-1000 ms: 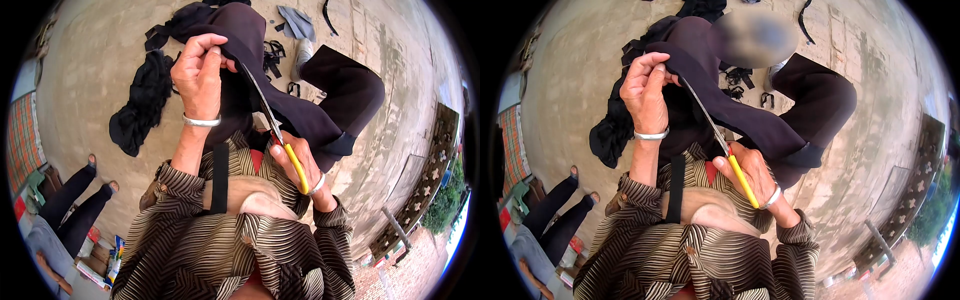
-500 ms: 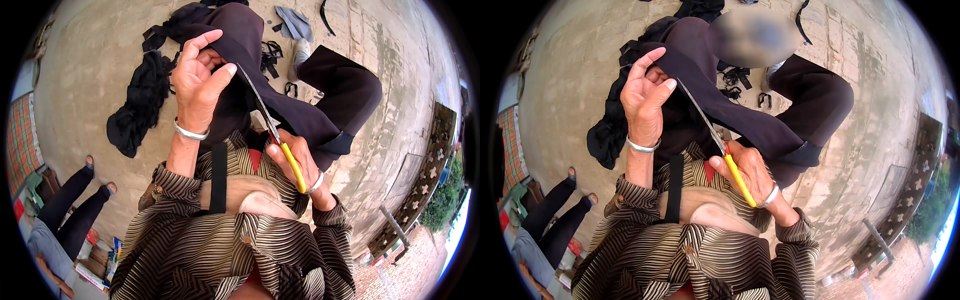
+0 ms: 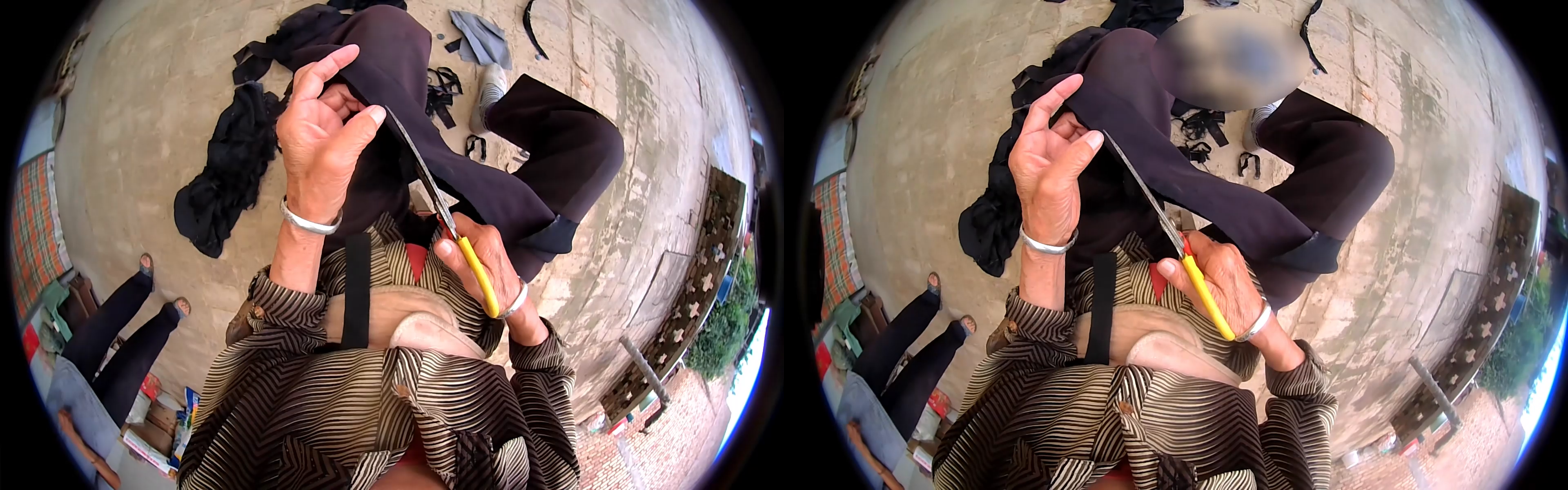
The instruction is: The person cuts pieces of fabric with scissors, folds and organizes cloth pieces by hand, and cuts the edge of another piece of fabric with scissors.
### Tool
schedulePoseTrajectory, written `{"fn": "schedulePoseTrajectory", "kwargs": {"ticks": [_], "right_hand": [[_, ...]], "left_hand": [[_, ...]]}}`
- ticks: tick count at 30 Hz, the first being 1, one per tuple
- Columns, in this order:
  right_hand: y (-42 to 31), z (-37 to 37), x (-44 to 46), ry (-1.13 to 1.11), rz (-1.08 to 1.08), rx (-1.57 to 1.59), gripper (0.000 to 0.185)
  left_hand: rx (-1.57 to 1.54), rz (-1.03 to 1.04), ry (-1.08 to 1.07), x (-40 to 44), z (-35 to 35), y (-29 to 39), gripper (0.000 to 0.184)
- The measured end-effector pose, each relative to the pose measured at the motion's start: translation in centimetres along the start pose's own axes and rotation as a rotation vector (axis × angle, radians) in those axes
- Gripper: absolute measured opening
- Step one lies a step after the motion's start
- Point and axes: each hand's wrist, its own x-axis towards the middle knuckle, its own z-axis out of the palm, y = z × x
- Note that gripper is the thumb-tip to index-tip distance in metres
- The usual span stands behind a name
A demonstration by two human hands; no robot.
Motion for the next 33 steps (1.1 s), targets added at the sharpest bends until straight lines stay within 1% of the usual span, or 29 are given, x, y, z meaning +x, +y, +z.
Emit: {"fn": "schedulePoseTrajectory", "kwargs": {"ticks": [4,6,9,12,18,22,24,28,30,33], "right_hand": [[0.1,0.0,-0.1,0.024,-0.02,0.001,0.05],[0.1,-0.1,-0.1,0.029,-0.028,-0.004,0.049],[0.3,-0.1,0.0,0.04,-0.071,0.03,0.048],[0.7,0.3,0.1,0.063,-0.082,0.016,0.047],[1.1,0.4,0.2,0.058,-0.051,-0.064,0.048],[0.8,0.3,0.3,0.065,-0.069,-0.046,0.051],[0.9,0.2,0.3,0.022,-0.042,-0.064,0.054],[0.5,-0.3,0.5,-0.039,-0.088,-0.017,0.057],[0.6,-0.8,0.8,-0.182,-0.098,0.045,0.061],[0.5,-1.1,1.0,-0.191,-0.103,0.058,0.064]], "left_hand": [[0.071,0.024,0.002,-0.2,0.0,0.0,0.059],[-0.016,0.011,0.03,-0.2,0.1,0.0,0.061],[0.058,-0.046,-0.025,-0.5,0.3,0.6,0.064],[0.007,-0.04,-0.065,-0.7,0.3,0.3,0.068],[-0.016,-0.076,-0.038,-0.9,0.4,0.5,0.075],[-0.049,-0.088,-0.035,-1.3,0.5,0.5,0.077],[-0.066,-0.144,-0.004,-1.4,0.5,0.8,0.082],[-0.098,-0.099,-0.029,-1.3,0.5,0.4,0.083],[-0.118,-0.101,-0.008,-1.4,0.6,0.6,0.085],[-0.106,-0.079,-0.035,-1.6,0.5,0.6,0.081]]}}
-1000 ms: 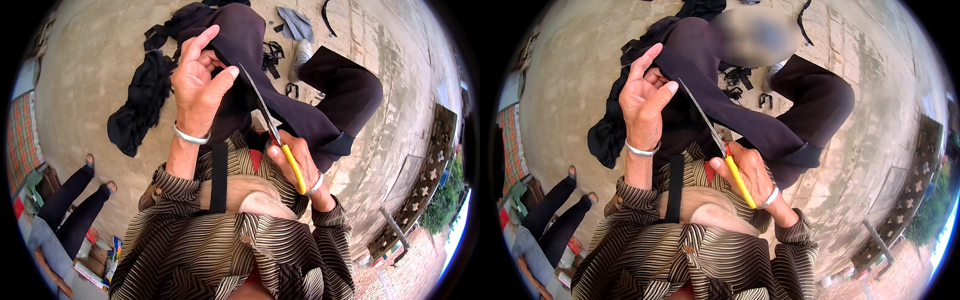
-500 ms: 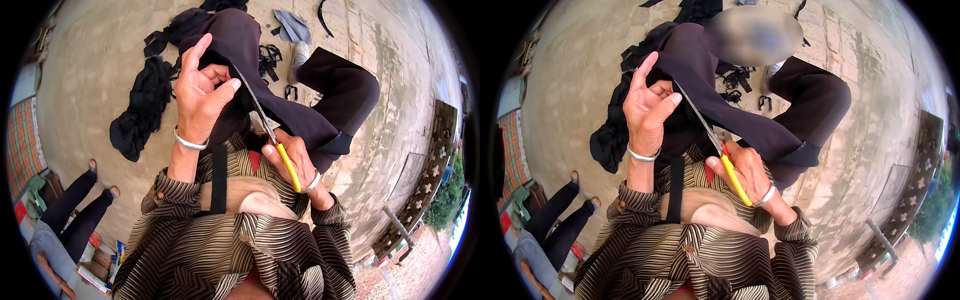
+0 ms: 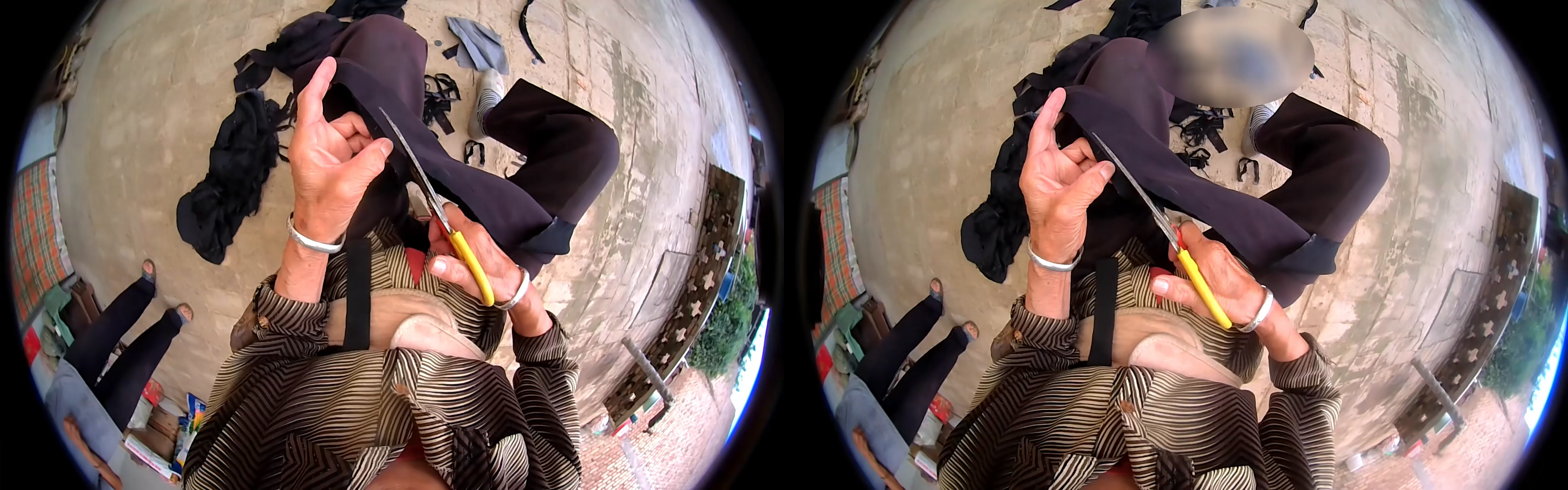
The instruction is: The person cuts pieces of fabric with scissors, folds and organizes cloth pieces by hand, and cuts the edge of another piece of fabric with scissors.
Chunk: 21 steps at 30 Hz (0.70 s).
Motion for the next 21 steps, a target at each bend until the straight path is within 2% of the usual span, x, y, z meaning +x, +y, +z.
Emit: {"fn": "schedulePoseTrajectory", "kwargs": {"ticks": [8,21], "right_hand": [[0.2,-0.9,0.6,-0.022,-0.016,0.028,0.063],[0.0,0.1,0.8,0.099,-0.054,-0.198,0.064]], "left_hand": [[0.02,-0.003,0.002,0.2,-0.2,0.7,0.086],[0.046,0.01,-0.012,0.3,-0.2,0.6,0.087]]}}
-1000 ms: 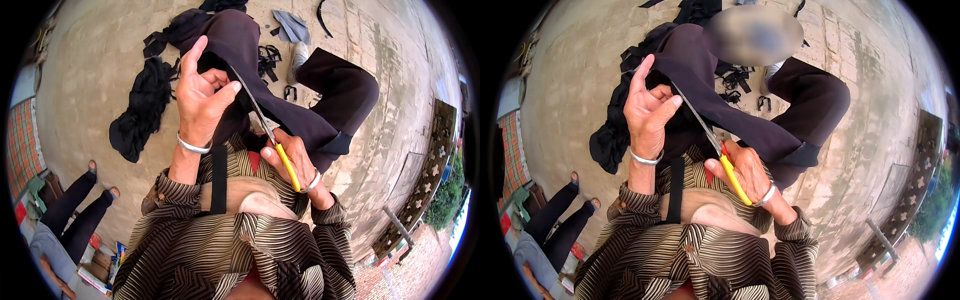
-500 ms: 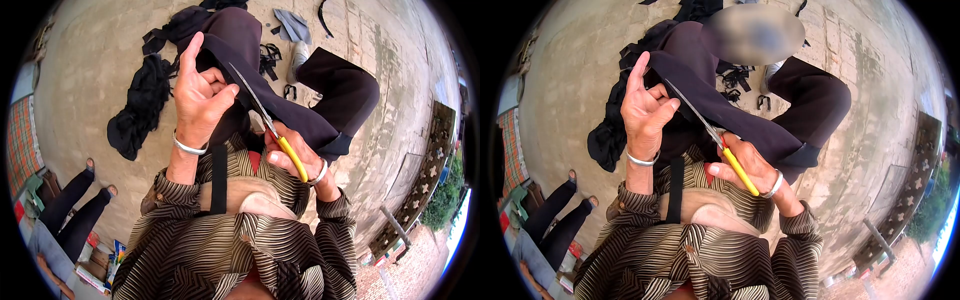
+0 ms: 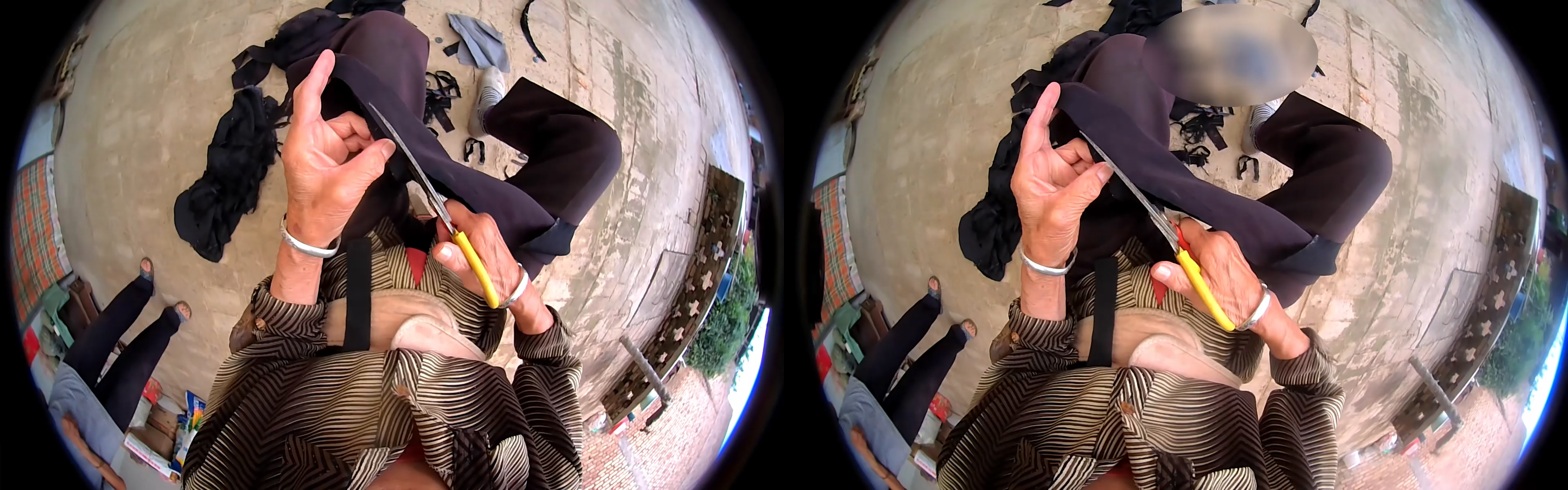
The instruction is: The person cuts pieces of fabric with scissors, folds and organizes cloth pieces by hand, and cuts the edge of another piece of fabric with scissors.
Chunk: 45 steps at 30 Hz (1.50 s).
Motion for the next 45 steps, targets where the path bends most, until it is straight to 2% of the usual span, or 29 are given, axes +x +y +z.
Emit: {"fn": "schedulePoseTrajectory", "kwargs": {"ticks": [11,13,20,31,36,42,45], "right_hand": [[-0.5,-0.1,0.1,-0.023,0.075,-0.034,0.06],[-0.8,0.0,0.2,-0.029,0.035,0.074,0.064],[0.0,-0.1,0.9,-0.005,-0.05,0.02,0.069],[-0.7,-0.1,1.2,-0.004,0.078,0.003,0.064],[-0.7,-0.2,1.3,-0.043,0.039,0.009,0.066],[-0.7,-0.2,1.8,-0.052,0.02,0.031,0.068],[-0.8,0.2,2.0,0.016,0.001,0.01,0.065]], "left_hand": [[0.018,0.018,-0.022,0.0,-0.2,0.1,0.086],[0.007,0.018,-0.033,-0.2,-0.2,0.2,0.085],[0.044,0.021,-0.061,-0.1,-0.2,0.3,0.086],[0.011,0.046,-0.061,-0.1,-0.2,0.3,0.087],[0.011,-0.002,-0.073,-0.1,-0.3,0.4,0.087],[0.068,0.049,-0.049,-0.1,0.3,0.2,0.093],[0.036,0.063,-0.066,-0.2,0.2,0.3,0.088]]}}
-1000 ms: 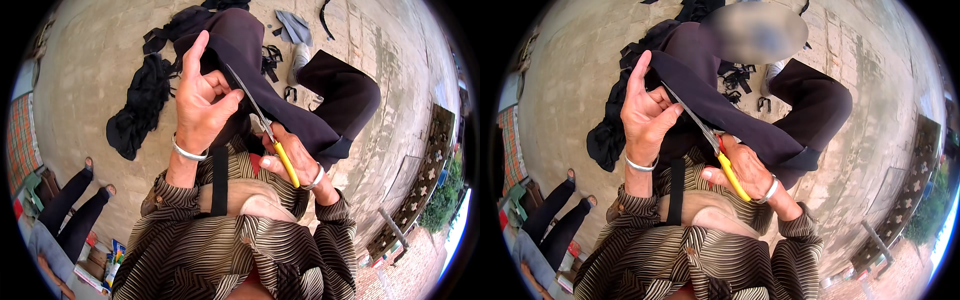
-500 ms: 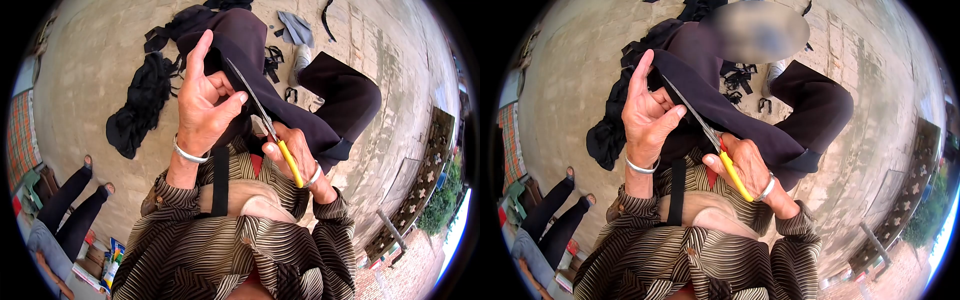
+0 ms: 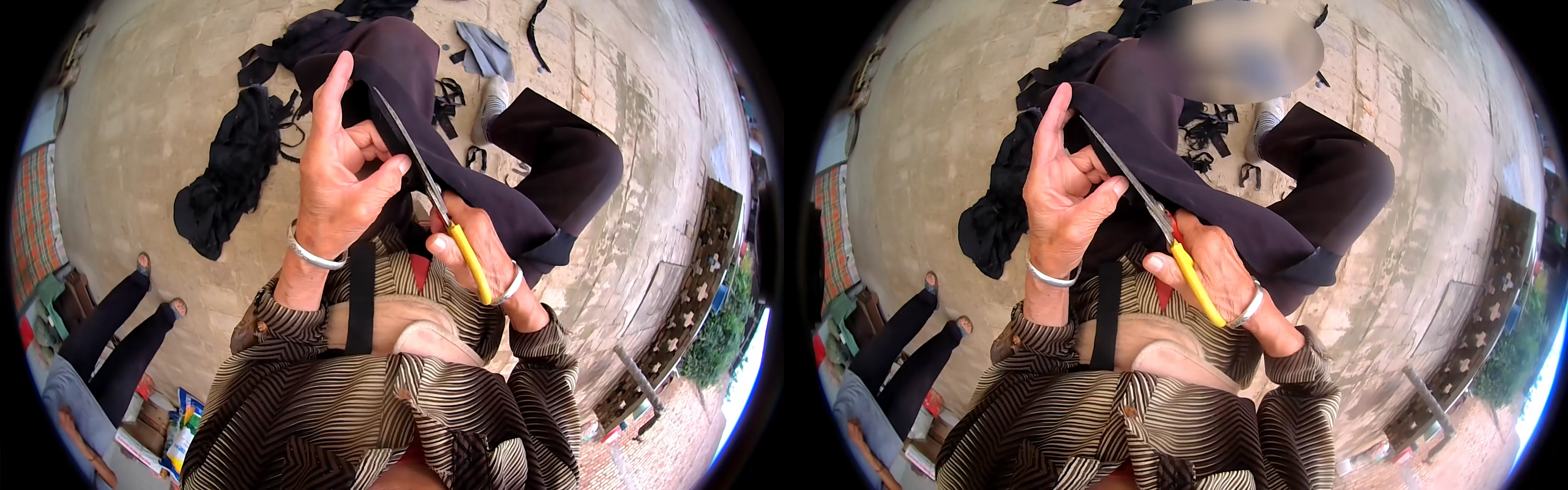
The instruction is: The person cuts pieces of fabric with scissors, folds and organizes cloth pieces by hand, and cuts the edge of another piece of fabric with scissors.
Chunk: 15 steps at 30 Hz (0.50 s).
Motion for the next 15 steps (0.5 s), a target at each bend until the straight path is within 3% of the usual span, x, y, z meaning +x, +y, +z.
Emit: {"fn": "schedulePoseTrajectory", "kwargs": {"ticks": [10,15], "right_hand": [[-0.3,0.2,-0.3,0.061,0.042,-0.048,0.058],[0.2,0.2,-0.8,0.027,-0.009,-0.05,0.056]], "left_hand": [[0.013,-0.005,0.049,0.2,0.0,0.6,0.087],[-0.153,-0.057,0.095,0.9,-1.1,-0.1,0.076]]}}
